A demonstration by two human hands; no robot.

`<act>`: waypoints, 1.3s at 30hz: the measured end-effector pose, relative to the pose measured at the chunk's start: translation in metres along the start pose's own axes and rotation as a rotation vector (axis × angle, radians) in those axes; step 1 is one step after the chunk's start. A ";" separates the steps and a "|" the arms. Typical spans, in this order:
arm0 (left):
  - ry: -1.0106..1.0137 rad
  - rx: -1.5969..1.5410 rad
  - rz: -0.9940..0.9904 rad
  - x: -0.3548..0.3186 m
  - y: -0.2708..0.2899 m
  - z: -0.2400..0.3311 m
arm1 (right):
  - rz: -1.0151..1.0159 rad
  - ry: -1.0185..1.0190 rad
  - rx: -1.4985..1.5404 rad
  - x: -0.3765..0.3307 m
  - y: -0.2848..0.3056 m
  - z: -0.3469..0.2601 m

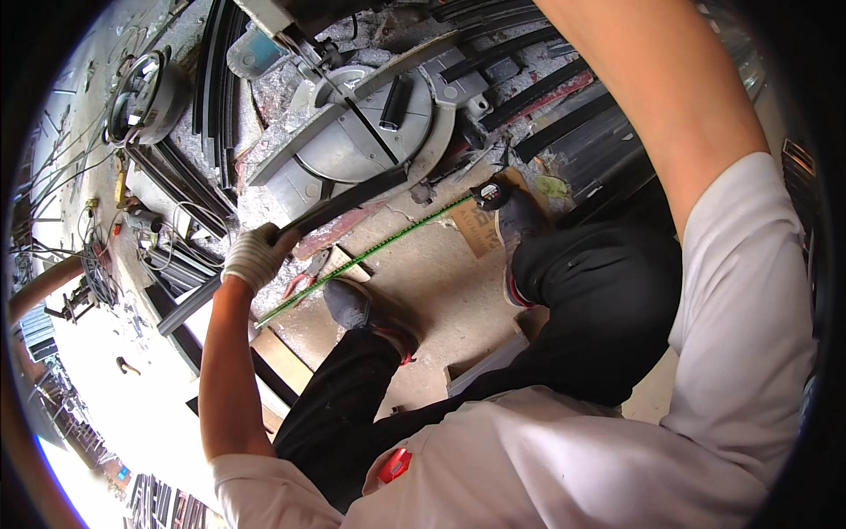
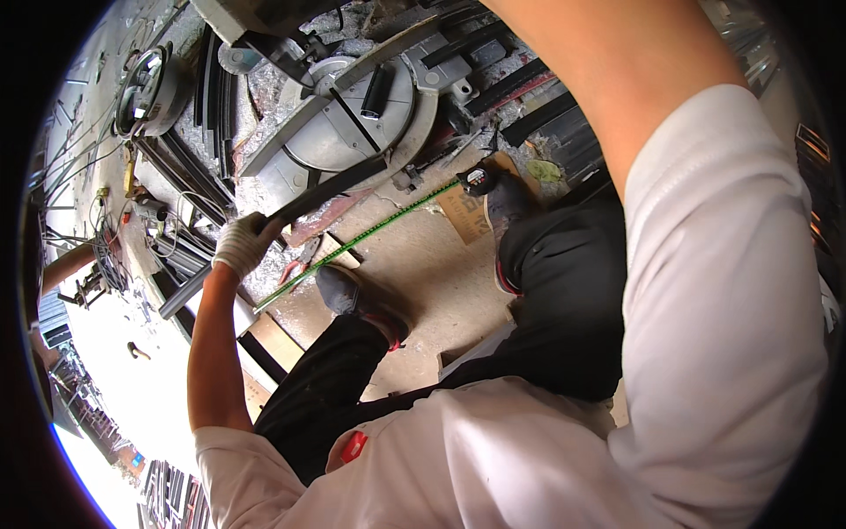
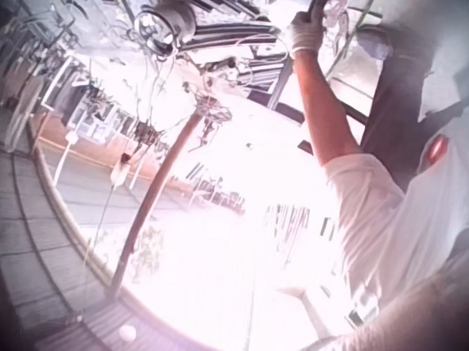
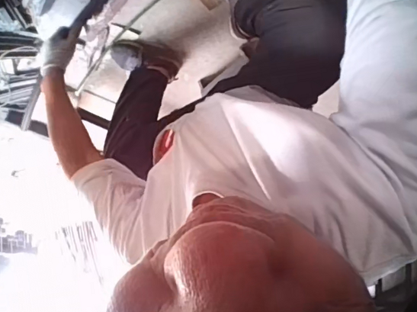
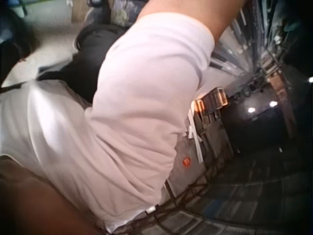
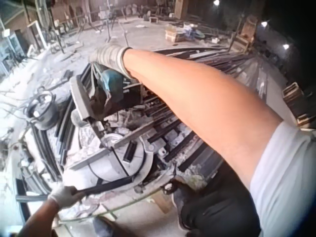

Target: The person measures a window frame with a tape measure, marks a black rubber seal, and cuts it to size using a miter saw. They then fit the cut seal into the frame and repeat the process for additional pieces.

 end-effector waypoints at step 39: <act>0.260 -0.169 -0.099 -0.212 0.047 0.057 | -0.497 0.146 -0.272 -0.332 -0.168 0.075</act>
Point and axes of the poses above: each hand's wrist, its own x-axis towards the middle knuckle, its own y-axis out of the back of the hand, z = x × y, the point moved 7 cm from there along x, towards the middle knuckle, and after that the axes turned 12 degrees about x, right-handed, at the moved point
